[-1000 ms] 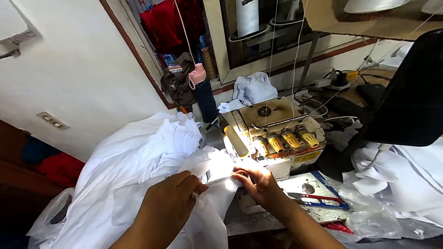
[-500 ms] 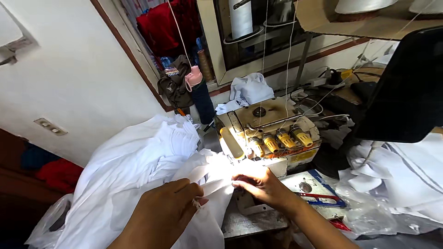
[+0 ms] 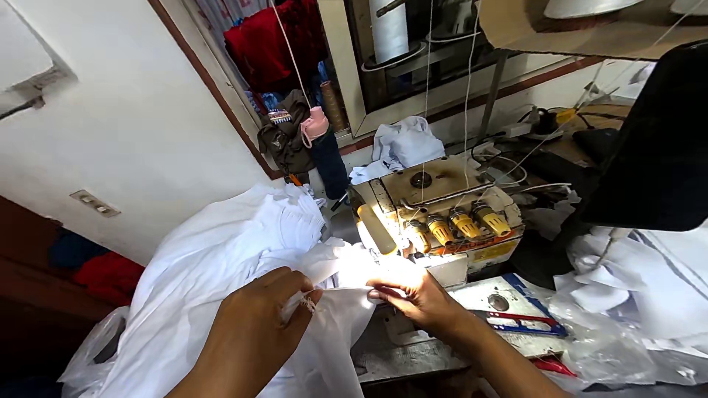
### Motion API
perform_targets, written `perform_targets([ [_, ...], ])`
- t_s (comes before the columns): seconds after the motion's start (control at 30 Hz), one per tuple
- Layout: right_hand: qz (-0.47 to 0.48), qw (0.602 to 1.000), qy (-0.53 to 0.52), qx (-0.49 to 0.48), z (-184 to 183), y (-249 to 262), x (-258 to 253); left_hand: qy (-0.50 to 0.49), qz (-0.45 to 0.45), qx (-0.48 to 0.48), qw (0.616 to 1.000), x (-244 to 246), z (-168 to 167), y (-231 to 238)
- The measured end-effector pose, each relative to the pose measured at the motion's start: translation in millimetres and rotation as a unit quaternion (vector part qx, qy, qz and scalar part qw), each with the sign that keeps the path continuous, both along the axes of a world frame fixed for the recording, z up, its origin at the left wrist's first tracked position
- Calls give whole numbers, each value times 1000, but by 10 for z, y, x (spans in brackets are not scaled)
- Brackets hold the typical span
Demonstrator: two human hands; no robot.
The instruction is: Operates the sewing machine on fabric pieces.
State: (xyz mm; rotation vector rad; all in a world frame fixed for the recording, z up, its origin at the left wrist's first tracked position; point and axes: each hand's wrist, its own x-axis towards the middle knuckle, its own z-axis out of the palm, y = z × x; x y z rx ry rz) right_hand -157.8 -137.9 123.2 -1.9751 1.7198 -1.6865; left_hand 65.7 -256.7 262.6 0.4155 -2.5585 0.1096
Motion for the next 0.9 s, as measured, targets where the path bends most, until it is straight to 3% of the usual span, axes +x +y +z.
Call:
perform_targets([
  [0.3,84,996,-16,17,351,167,204,-42,-103,134,985,30,106,-19],
  [0.47,49,998,37,8,484,334,363,-55,-121,80,988,19,169,-32],
  [0.57,-8,999,45,-1,380,531,406,-12,-131,75,988,-101,-77,-39],
  [0.7,-26,999,-21,16,123,844,440,-25,-181,196,963,-249,-765,155],
  [0.8,-70,994,-59,64,-112,970,553,-27,-144,129,981,-254,-1129,237],
  [0.9,-74,991,-87,67,-142,988,630,-29,-118,90,988,-247,-1129,258],
])
